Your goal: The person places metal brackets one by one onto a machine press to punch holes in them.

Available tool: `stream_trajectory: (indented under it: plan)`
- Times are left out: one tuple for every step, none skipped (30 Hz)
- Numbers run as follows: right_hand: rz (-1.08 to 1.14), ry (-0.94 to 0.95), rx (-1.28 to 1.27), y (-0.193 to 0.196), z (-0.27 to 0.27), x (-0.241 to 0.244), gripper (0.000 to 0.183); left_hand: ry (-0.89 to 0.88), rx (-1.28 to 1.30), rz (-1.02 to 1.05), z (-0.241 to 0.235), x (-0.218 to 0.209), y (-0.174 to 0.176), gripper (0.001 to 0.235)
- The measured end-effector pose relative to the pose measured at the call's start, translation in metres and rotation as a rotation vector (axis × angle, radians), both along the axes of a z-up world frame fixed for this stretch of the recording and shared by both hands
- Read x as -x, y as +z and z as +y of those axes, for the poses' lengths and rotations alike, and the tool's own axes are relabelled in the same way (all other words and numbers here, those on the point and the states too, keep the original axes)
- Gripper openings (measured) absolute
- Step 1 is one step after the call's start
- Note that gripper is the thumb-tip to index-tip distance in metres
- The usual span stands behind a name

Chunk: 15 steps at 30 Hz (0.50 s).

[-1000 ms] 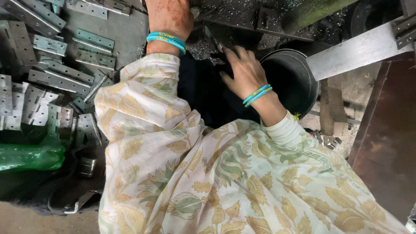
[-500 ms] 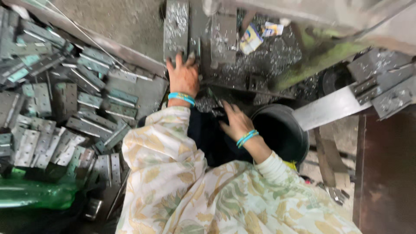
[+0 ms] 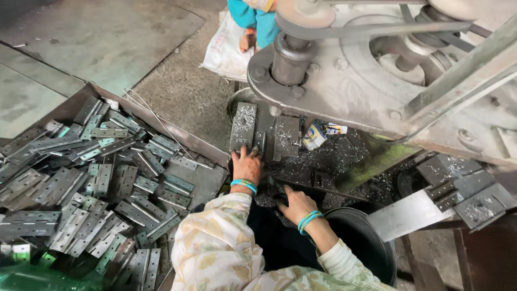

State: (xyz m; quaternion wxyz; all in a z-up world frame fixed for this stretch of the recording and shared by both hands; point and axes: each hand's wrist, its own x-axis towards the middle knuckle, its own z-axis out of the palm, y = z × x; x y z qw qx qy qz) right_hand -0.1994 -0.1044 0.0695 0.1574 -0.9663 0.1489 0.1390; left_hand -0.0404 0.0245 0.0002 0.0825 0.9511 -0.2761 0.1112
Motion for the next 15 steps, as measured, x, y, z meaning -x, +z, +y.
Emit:
stream_trajectory:
  plan:
    - [0.018, -0.001, 0.002, 0.003, 0.000, -0.003, 0.066, -0.002, -0.012, 0.007, 0.000, -0.002, -0.001, 0.029]
    - [0.036, -0.003, 0.003, 0.006, 0.001, -0.006, 0.064, 0.004, -0.029, 0.003, 0.001, -0.005, -0.002, 0.028]
    - [0.042, 0.011, 0.006, 0.007, -0.001, -0.009, 0.063, 0.007, -0.046, 0.002, -0.001, -0.008, -0.003, 0.027]
    - [0.048, 0.025, 0.010, 0.007, -0.002, -0.012, 0.061, 0.011, -0.062, 0.000, -0.003, -0.011, -0.005, 0.028]
    - [0.053, 0.037, 0.013, 0.006, -0.003, -0.014, 0.060, 0.006, -0.058, 0.010, -0.003, -0.015, -0.006, 0.028]
    - [0.074, 0.054, 0.014, 0.005, -0.003, -0.016, 0.061, 0.001, -0.053, 0.020, -0.003, -0.020, -0.007, 0.029]
    - [0.092, 0.067, 0.017, 0.003, -0.004, -0.019, 0.061, -0.008, -0.048, 0.027, -0.005, -0.026, -0.005, 0.029]
    - [0.109, 0.080, 0.020, 0.002, -0.005, -0.021, 0.062, -0.014, -0.054, 0.025, -0.007, -0.031, -0.003, 0.030]
    - [0.111, 0.082, 0.018, 0.000, -0.005, -0.021, 0.063, -0.022, -0.063, 0.025, -0.008, -0.033, -0.001, 0.031]
    - [0.113, 0.084, 0.017, -0.001, -0.006, -0.022, 0.064, -0.031, -0.072, 0.026, -0.010, -0.036, 0.001, 0.033]
    - [0.119, 0.085, 0.013, -0.002, -0.006, -0.021, 0.065, -0.029, -0.086, 0.039, -0.012, -0.038, 0.003, 0.032]
    - [0.115, 0.082, 0.015, -0.003, -0.006, -0.022, 0.068, -0.027, -0.100, 0.051, -0.014, -0.042, 0.005, 0.032]
    - [0.115, 0.080, 0.017, -0.004, -0.006, -0.020, 0.071, -0.026, -0.115, 0.067, -0.016, -0.043, 0.005, 0.031]
    - [0.115, 0.077, 0.019, -0.006, -0.006, -0.019, 0.074, -0.029, -0.117, 0.062, -0.018, -0.045, 0.006, 0.031]
    - [0.136, 0.057, 0.013, -0.008, -0.006, -0.016, 0.077, -0.031, -0.119, 0.058, -0.019, -0.046, 0.005, 0.032]
